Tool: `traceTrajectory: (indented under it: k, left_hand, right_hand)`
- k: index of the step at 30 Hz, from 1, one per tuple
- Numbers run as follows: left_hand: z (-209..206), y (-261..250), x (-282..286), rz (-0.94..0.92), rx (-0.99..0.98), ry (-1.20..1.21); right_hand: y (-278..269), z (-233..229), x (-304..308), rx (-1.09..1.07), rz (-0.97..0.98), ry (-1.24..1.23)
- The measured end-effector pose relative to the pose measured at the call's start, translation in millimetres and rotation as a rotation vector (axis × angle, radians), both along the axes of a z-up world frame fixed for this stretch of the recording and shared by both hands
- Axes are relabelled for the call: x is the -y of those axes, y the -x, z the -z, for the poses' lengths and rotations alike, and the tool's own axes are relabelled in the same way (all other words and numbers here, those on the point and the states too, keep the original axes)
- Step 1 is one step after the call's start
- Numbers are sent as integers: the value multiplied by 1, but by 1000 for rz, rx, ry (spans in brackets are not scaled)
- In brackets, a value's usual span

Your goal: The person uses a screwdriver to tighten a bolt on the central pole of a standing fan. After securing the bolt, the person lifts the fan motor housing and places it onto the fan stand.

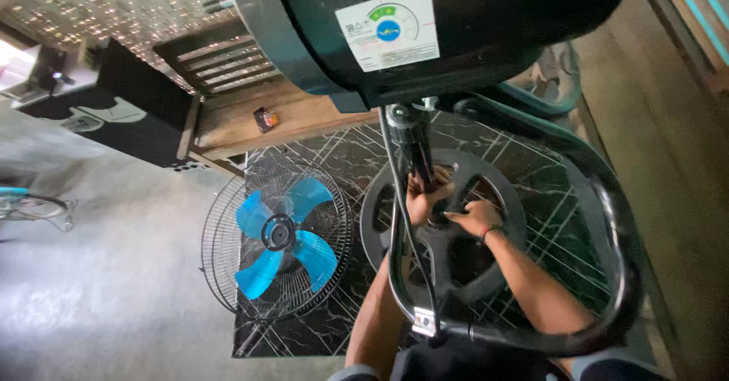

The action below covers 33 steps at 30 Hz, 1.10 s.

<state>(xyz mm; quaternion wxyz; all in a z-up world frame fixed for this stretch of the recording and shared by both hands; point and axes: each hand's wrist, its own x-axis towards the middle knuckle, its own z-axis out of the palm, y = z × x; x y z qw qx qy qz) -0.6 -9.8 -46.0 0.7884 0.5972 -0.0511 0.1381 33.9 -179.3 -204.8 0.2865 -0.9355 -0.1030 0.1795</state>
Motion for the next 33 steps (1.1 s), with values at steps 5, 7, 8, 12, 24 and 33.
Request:
traceTrajectory:
  k: [5, 7, 8, 12, 24, 33]
  left_hand:
    - [-12, 5, 0, 34, 13, 13]
    - [-20, 10, 2, 41, -15, 53]
    - [-24, 11, 1, 45, -28, 74]
    - [-35, 13, 0, 28, -57, 62]
    - [-62, 19, -15, 96, -31, 77]
    - [-66, 20, -10, 180, -55, 74]
  right_hand:
    - [-57, 7, 6, -676, -85, -142]
    - [-61, 5, 6, -1076, 101, -499]
    - [-63, 4, 6, -1133, 137, -535]
    - [-64, 4, 21, -1278, 223, -688]
    - [-53, 1, 42, -1234, 164, -817]
    - [-44, 11, 49, -1161, 171, -885]
